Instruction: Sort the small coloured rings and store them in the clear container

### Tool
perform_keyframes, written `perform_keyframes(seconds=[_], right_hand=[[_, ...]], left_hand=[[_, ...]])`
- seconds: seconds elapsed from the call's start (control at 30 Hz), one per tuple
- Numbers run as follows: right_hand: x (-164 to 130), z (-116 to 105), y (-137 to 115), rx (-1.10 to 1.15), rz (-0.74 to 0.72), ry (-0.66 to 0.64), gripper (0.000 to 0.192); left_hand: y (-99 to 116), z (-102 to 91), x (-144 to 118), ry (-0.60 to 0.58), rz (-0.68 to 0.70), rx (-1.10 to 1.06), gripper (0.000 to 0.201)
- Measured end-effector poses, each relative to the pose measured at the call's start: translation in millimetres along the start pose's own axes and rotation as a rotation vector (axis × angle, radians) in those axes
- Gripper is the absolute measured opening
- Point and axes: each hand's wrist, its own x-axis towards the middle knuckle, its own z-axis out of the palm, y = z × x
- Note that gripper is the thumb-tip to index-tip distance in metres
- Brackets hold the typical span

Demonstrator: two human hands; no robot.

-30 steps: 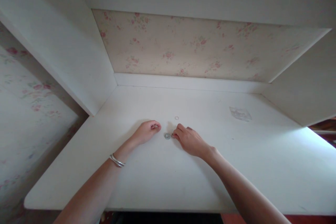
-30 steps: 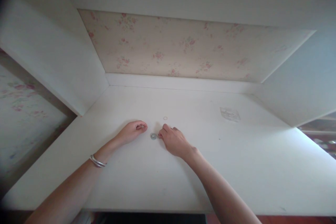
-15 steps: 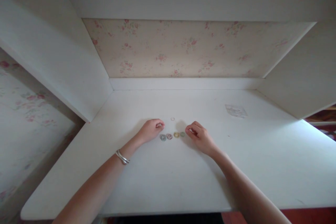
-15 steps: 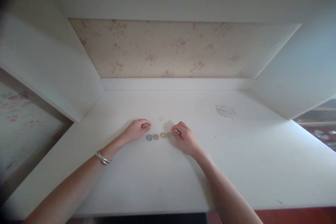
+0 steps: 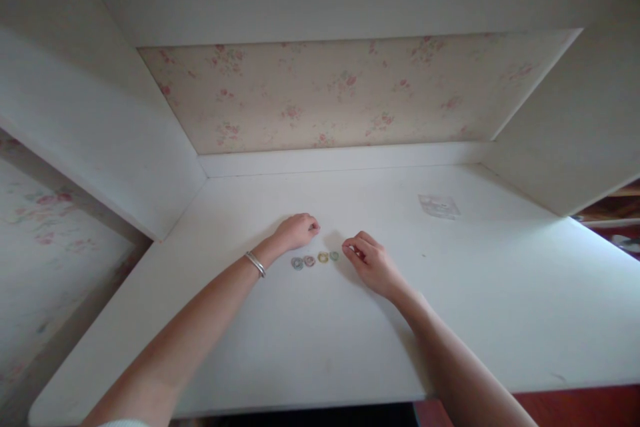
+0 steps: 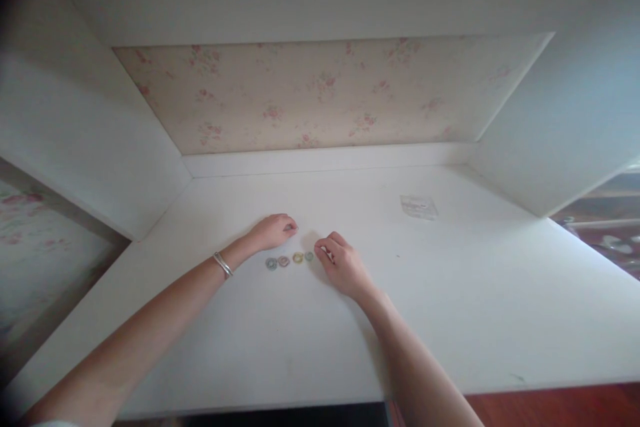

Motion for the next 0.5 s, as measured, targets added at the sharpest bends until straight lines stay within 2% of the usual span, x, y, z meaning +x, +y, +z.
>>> perform_keyframes(seconds=[0.17,0.37,0.5], right_hand=[[-1,0,3,-0.065,-0.020,-0.042,0.026],[0,3,5,-0.086,-0.011,-0.051,0.025],[0,5,6,-0.092,-0.009,-0.066,0.023]], left_hand=[[-1,-2.8,-11,-0.028,0.015,0.007,0.020],[6,-13.6,-45,-0.049,0.109,-0.080,0.023],[14,-20.5,-65,-0.060,0.114,-0.086,0.020]])
